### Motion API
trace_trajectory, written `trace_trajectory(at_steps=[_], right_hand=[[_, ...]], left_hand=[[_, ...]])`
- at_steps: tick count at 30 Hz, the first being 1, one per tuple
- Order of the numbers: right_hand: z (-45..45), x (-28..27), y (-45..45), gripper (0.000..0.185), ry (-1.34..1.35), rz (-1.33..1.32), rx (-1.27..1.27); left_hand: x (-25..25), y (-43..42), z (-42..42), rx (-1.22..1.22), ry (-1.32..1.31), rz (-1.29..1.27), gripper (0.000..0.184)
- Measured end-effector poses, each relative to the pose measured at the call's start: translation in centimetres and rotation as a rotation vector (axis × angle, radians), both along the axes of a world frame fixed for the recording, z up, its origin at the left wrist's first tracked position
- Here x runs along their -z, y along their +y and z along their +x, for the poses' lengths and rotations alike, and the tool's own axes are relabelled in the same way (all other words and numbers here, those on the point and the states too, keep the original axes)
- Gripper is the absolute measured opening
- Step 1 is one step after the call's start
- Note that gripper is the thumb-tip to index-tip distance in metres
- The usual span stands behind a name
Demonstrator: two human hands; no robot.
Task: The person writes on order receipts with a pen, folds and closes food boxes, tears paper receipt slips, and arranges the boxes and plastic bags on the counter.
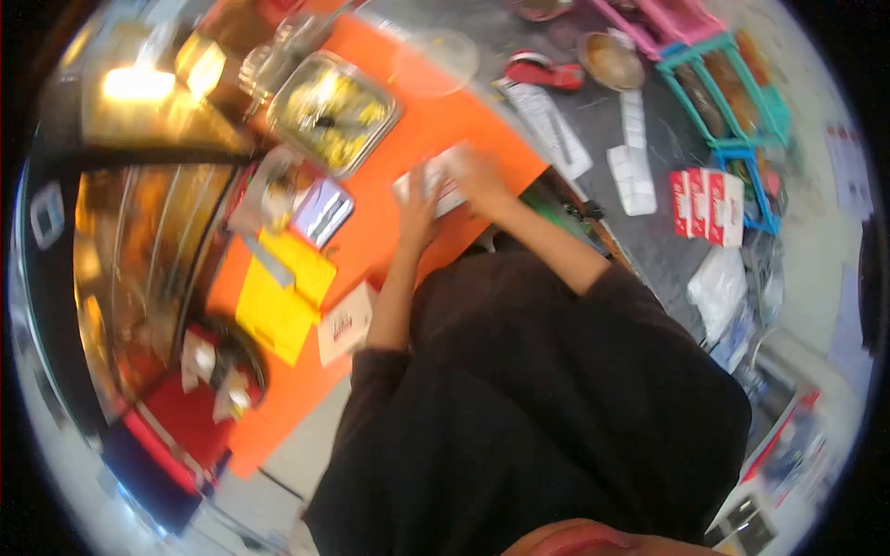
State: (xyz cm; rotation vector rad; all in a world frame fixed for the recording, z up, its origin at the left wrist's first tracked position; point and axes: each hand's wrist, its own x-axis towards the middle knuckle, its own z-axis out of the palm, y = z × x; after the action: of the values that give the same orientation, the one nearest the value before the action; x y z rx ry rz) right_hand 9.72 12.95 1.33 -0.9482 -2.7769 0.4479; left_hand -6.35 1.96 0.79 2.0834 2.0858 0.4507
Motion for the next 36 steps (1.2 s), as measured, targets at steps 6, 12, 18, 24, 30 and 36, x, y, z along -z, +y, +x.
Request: trace_trajectory(at_steps=[6, 12, 18, 24, 30, 36], right_hand=[[-3.6, -1.3, 2.2, 0.117, 0.010, -0.173, -0.498], [14.8, -13.4, 5.6, 0.094, 0.372, -0.227, 0.125], [42.6, -23.6, 8.6, 0.103, 0.130, 0.238, 0.861], [54.2, -16.8, 10.7, 0.106, -0.271, 0.138, 1.054], [42.1, -18.1, 12.1, 0.065, 0.197, 0.363, 0.803], [23.0, -2.9, 15.7, 0.031, 0.308, -0.043, -0.017]], left_hand=[[-0.2, -6.5, -0.7, -0.201, -0.144, 0.027, 0.112], [-0.4, -9.6, 1.9, -0.502, -0.398, -0.014, 0.090], [1.1, -1.9, 8.0, -0.188, -0.312, 0.015, 0.043], [-1.0, 9.4, 18.7, 0.141, -0.414, 0.064, 0.033], [1.4, 14.8, 22.3, -0.030, -0.348, 0.077, 0.050], [3.7, 16.9, 20.4, -0.123, -0.182, 0.068, 0.072]])
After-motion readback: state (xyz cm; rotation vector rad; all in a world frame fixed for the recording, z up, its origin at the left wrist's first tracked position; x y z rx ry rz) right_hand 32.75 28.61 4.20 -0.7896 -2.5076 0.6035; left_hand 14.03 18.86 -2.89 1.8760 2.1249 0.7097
